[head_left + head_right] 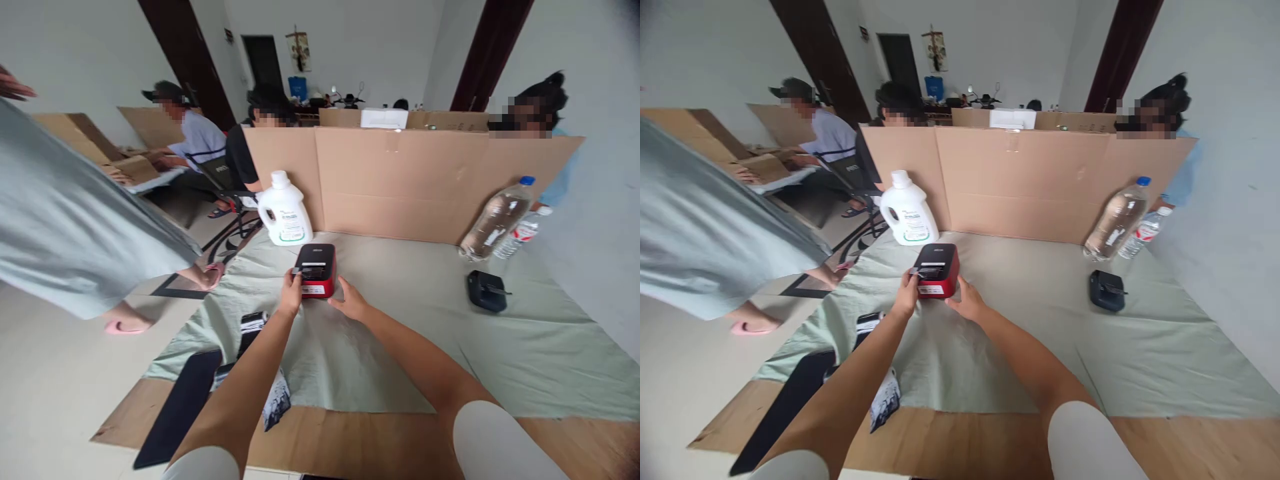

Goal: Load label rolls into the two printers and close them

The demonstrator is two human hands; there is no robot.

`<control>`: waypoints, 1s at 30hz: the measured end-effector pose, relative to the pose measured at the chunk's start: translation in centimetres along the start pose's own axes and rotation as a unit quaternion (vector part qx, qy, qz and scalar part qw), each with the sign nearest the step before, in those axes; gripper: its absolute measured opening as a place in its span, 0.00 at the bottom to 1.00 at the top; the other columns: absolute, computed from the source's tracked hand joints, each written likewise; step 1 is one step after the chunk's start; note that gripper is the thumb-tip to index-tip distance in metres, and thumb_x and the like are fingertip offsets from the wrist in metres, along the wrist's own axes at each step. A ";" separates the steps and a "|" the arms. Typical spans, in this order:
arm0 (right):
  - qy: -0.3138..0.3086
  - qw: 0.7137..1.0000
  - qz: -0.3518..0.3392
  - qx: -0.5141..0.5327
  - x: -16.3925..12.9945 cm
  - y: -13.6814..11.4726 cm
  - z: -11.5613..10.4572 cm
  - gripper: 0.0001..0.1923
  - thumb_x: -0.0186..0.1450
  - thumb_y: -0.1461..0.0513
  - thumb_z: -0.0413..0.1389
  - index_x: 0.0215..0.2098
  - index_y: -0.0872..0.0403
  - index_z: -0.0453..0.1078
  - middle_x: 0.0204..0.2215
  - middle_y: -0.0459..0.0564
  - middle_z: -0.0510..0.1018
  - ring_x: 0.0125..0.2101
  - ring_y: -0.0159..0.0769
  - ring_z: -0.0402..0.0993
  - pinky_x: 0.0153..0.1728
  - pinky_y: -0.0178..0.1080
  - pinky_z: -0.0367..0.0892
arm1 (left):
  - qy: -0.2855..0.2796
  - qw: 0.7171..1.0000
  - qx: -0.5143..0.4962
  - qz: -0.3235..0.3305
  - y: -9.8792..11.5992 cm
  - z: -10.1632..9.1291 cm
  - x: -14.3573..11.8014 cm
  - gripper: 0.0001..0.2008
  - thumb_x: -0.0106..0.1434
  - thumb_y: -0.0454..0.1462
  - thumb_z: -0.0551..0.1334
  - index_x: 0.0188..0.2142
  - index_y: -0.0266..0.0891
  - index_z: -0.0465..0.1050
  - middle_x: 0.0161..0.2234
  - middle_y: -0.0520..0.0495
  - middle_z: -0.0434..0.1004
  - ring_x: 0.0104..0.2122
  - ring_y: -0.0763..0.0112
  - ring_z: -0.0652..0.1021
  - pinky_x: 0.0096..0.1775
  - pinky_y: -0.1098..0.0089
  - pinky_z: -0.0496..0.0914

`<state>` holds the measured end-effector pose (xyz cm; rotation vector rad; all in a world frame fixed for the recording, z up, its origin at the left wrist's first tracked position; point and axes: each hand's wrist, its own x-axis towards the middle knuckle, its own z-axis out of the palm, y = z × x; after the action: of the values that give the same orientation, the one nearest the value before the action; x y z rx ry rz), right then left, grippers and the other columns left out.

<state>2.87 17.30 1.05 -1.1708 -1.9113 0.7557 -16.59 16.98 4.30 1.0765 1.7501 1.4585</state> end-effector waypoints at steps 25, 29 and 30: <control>0.154 0.796 0.490 -0.319 -15.9 5.1 -29.1 0.42 0.58 0.44 0.54 0.67 0.44 0.48 0.52 0.62 0.63 0.53 0.57 0.66 0.51 0.50 0.62 | -0.472 0.682 0.367 0.421 -0.4 6.4 -23.9 0.28 0.69 0.49 0.48 0.67 0.50 0.48 0.69 0.48 0.43 0.68 0.56 0.46 0.64 0.47 0.41; 0.170 0.857 0.386 -0.295 -18.1 1.9 -25.1 0.41 0.58 0.45 0.54 0.66 0.48 0.52 0.47 0.59 0.66 0.49 0.52 0.68 0.51 0.49 0.63 | -0.481 0.680 0.352 0.426 -0.3 5.4 -24.4 0.27 0.69 0.49 0.48 0.66 0.50 0.49 0.69 0.49 0.44 0.68 0.57 0.45 0.64 0.47 0.40; 0.169 0.875 0.348 -0.291 -18.5 1.0 -23.7 0.41 0.57 0.45 0.55 0.66 0.48 0.53 0.46 0.58 0.66 0.48 0.51 0.68 0.51 0.49 0.63 | -0.481 0.683 0.349 0.425 -0.2 5.3 -24.4 0.28 0.69 0.49 0.48 0.66 0.48 0.50 0.69 0.48 0.45 0.68 0.57 0.46 0.65 0.48 0.41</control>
<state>28.58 3.13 7.54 -2.2708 -1.4283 0.2631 -0.36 -1.83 1.91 2.6717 0.9296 0.2295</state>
